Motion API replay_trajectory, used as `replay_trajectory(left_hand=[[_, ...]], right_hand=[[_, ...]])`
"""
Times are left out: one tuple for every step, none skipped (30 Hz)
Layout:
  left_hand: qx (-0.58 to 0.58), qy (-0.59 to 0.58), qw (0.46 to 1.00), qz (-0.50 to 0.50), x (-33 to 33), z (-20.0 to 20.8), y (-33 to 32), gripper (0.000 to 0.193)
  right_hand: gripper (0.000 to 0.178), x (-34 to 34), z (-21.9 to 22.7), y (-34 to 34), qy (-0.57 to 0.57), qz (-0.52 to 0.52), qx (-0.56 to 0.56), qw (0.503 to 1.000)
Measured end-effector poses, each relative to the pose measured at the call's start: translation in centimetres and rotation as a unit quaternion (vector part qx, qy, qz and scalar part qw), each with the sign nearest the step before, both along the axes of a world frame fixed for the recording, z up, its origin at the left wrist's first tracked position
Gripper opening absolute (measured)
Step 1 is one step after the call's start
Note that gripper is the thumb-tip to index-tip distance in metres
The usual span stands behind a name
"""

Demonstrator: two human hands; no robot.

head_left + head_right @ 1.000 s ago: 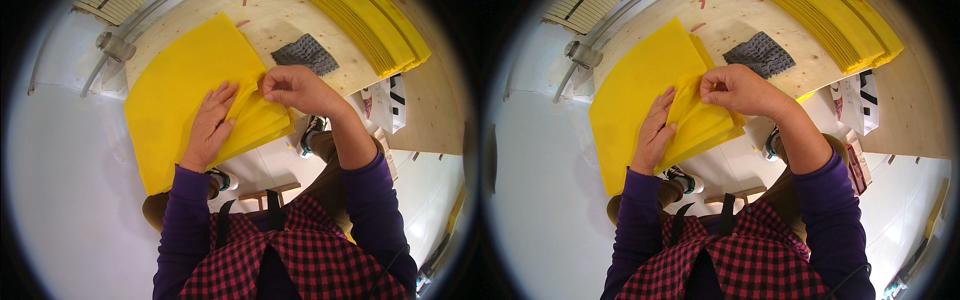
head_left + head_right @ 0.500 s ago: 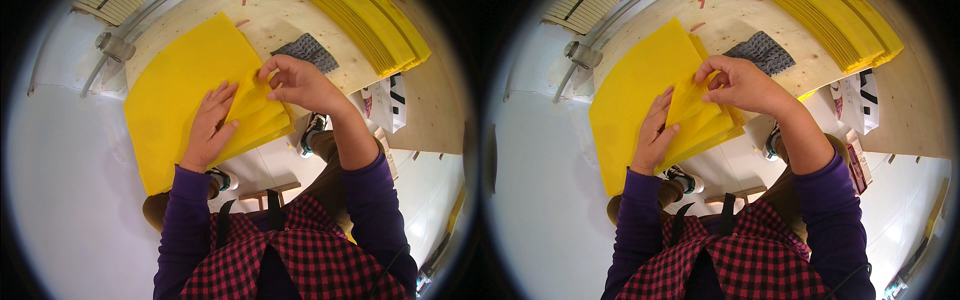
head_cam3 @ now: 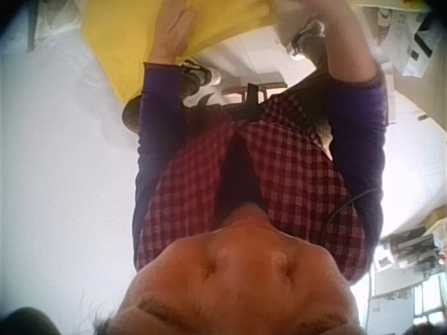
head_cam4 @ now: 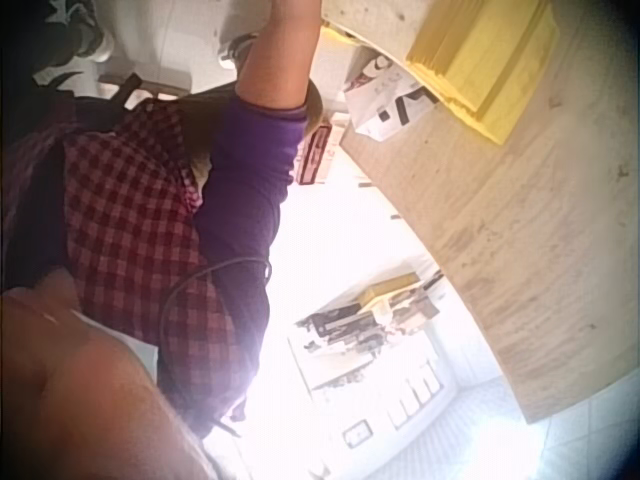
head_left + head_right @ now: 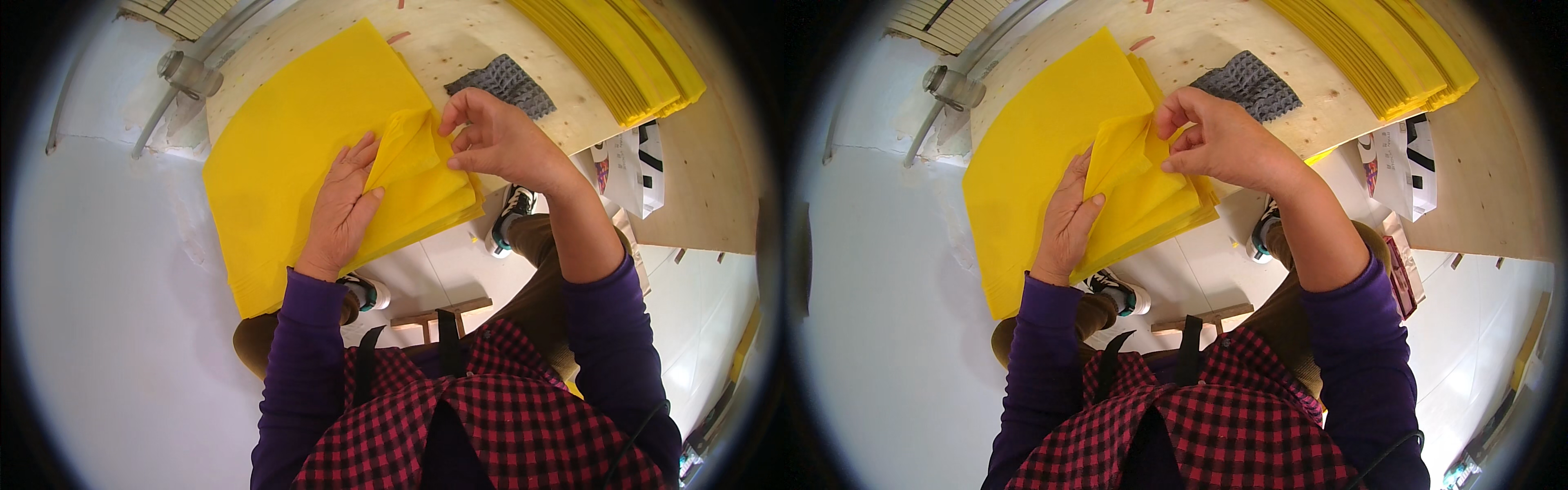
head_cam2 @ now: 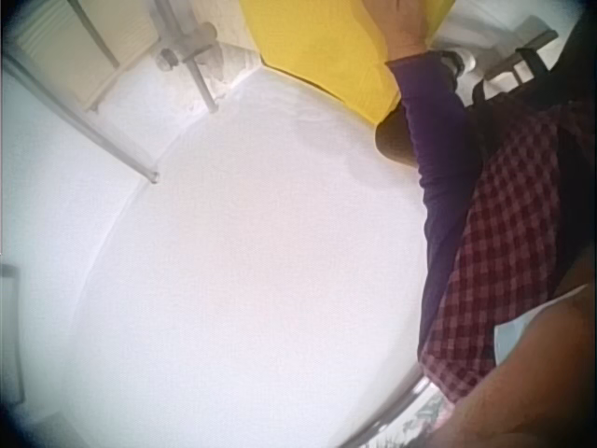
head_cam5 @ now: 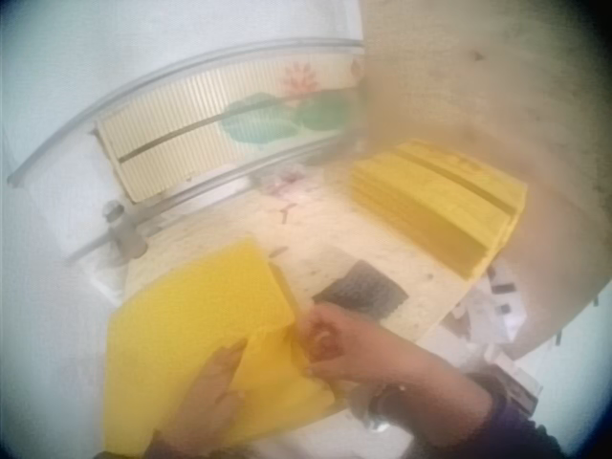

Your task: The person folds a yellow fabric sheet on a wooden table. They align the edges, fold the fabric in half, and smooth the crease with their hands. The folded piece is then placed on a stack of similar folded sheets.

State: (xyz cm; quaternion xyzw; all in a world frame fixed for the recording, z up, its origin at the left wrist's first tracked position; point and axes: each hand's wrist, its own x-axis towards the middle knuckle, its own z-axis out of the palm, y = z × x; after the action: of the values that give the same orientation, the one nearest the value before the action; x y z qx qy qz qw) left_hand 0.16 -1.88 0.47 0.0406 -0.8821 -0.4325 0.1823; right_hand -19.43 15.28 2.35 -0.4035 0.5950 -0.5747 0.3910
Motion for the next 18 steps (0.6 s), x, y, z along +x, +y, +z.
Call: replay_trajectory(left_hand=[[-0.001, 0.0, 1.0, 0.002, 0.0, 0.0, 0.0, 0.036], [-0.001, -0.001, 1.0, 0.003, 0.0, -0.1, 0.0, 0.038], [-0.004, -0.003, 1.0, 0.004, 0.0, -0.1, 0.0, 0.039], [-0.007, -0.005, 1.0, 0.005, 0.0, -0.1, 0.0, 0.04], [-0.009, -0.008, 1.0, 0.006, 0.1, -0.1, 0.0, 0.042], [-0.009, -0.01, 1.0, 0.008, 0.1, -0.1, 0.0, 0.042], [-0.009, -0.011, 1.0, 0.008, 0.1, 0.0, 0.0, 0.043], [-0.01, -0.012, 1.0, 0.009, 0.2, -0.1, 0.0, 0.043], [-0.008, -0.013, 1.0, 0.009, 0.1, 0.0, 0.0, 0.044], [-0.006, -0.014, 1.0, 0.008, 0.1, 0.0, 0.1, 0.044], [-0.005, -0.016, 1.0, 0.008, 0.1, 0.0, 0.1, 0.044], [-0.003, -0.016, 1.0, 0.007, 0.1, 0.0, 0.1, 0.044], [-0.002, -0.016, 1.0, 0.006, 0.1, 0.0, 0.1, 0.045], [0.0, -0.015, 1.0, 0.006, 0.1, 0.0, 0.1, 0.045], [0.0, -0.015, 1.0, 0.006, 0.1, 0.0, 0.1, 0.045], [0.0, -0.015, 1.0, 0.006, 0.0, 0.0, 0.1, 0.045], [0.0, -0.015, 1.0, 0.006, 0.0, 0.0, 0.1, 0.045], [-0.002, -0.016, 1.0, 0.007, 0.0, 0.0, 0.1, 0.045]], right_hand=[[0.036, 0.1, 0.0, 0.1, -0.002, -0.007, 0.009, 1.0], [0.036, 0.1, 0.1, 0.2, 0.008, -0.013, 0.011, 1.0], [0.036, 0.2, 0.2, 0.3, 0.012, -0.02, 0.016, 1.0], [0.036, 0.3, 0.2, 0.4, 0.014, -0.027, 0.021, 0.999], [0.037, 0.3, 0.3, 0.5, 0.008, -0.026, 0.032, 0.999], [0.038, 0.3, 0.4, 0.7, 0.0, -0.025, 0.045, 0.999], [0.039, 0.3, 0.4, 0.7, -0.011, -0.019, 0.04, 0.999], [0.039, 0.3, 0.4, 0.8, -0.011, -0.022, 0.059, 0.998], [0.039, 0.4, 0.4, 0.8, -0.013, -0.018, 0.062, 0.998], [0.039, 0.4, 0.4, 0.8, -0.021, -0.017, 0.071, 0.997], [0.039, 0.4, 0.4, 0.8, -0.031, -0.011, 0.064, 0.997], [0.039, 0.4, 0.4, 0.9, -0.046, -0.007, 0.064, 0.997], [0.038, 0.5, 0.5, 0.9, -0.064, -0.006, 0.07, 0.995], [0.038, 0.5, 0.5, 1.0, -0.052, 0.0, 0.069, 0.996], [0.037, 0.6, 0.6, 1.2, -0.043, 0.003, 0.074, 0.996], [0.036, 0.6, 0.6, 1.3, -0.038, 0.011, 0.068, 0.997], [0.034, 0.5, 0.7, 1.3, -0.032, 0.015, 0.078, 0.996], [0.033, 0.5, 0.7, 1.3, -0.03, 0.025, 0.076, 0.996]])
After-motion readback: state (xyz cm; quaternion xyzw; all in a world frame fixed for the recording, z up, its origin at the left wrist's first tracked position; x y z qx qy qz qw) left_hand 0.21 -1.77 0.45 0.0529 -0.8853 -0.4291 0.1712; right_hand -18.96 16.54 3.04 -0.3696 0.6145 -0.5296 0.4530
